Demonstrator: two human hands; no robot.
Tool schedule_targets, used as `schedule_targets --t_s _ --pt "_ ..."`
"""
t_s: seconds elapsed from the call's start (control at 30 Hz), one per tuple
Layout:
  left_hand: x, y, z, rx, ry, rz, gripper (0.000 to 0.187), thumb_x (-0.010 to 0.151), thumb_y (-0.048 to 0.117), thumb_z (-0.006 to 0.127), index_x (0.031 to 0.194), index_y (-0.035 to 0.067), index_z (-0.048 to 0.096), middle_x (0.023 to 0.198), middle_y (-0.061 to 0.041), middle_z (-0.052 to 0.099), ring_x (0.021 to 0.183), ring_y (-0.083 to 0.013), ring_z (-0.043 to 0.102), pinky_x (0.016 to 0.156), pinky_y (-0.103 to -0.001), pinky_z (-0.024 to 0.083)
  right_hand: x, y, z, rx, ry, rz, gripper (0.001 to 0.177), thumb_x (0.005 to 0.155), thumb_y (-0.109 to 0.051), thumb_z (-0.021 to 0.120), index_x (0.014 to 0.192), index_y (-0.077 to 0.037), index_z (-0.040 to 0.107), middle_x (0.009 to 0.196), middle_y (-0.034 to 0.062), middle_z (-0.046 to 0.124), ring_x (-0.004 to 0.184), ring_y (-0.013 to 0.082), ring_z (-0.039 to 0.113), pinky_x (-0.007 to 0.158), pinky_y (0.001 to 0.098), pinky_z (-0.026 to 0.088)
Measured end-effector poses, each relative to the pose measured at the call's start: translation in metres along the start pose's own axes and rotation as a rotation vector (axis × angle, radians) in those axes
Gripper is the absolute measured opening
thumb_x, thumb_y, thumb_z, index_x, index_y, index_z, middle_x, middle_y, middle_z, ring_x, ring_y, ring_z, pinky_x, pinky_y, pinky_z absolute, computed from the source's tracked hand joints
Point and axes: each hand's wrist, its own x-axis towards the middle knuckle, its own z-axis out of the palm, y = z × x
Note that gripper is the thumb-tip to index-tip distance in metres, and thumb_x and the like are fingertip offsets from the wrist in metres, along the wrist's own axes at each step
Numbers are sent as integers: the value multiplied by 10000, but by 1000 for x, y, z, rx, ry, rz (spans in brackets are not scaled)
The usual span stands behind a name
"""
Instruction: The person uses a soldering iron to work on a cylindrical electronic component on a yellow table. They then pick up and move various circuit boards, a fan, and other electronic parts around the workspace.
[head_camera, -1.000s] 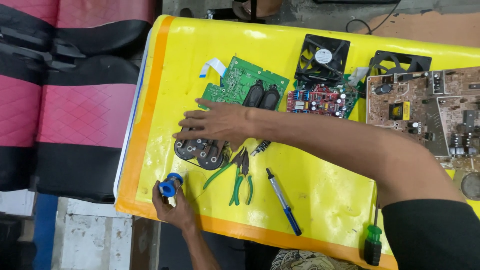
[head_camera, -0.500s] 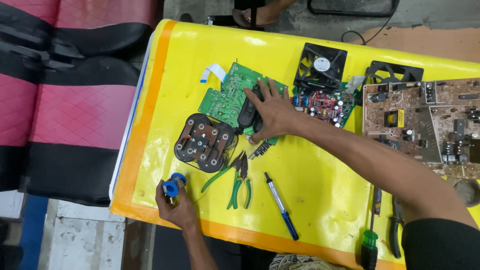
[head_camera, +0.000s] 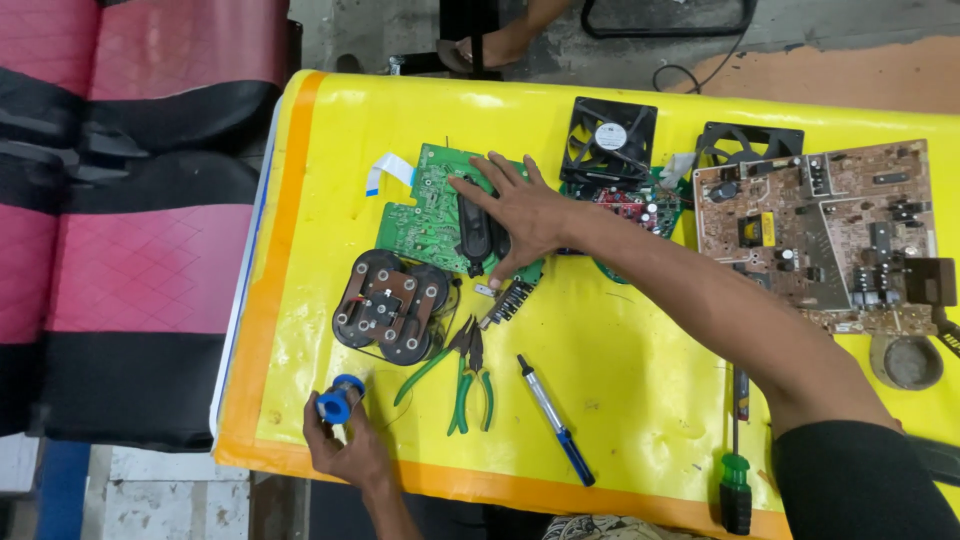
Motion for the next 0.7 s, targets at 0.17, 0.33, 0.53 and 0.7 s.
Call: schedule_targets --t_s 0.17,0.33,0.53,0.7 --pt "7 27 -25 114 -112 138 497 906 52 860 1334 -60 633 1284 -255 688 1208 -408 660 1012 -524 571 -44 -7 -7 103 232 -75 1381 722 -659 906 1659 -257 -26 1727 210 -37 1582 450 -67 1213 688 -14" --pt "21 19 -30 139 -81 278 475 892 31 889 1285 -95 654 1224 -282 702 1136 -415 679 978 -517 572 -96 -15 -5 118 303 -143 1038 796 -469 878 1611 -164 313 1670 225 220 1544 434 178 1214 653 136" --pt "73 25 -9 -65 -15 269 464 831 -21 906 1235 -88 688 1096 -276 689 1020 -445 688 860 -473 565 -150 -32 -5 86 172 -139 792 831 -389 832 1525 -188 507 1550 189 448 1474 442 382 1210 653 261" --pt "51 32 19 90 -367 145 466 743 72 903 1160 -28 722 954 -228 705 881 -442 690 753 -531 571 -191 -26 9 59 205 -118 760 860 -461 778 1508 -168 509 1529 184 492 1446 426 433 1193 629 309"
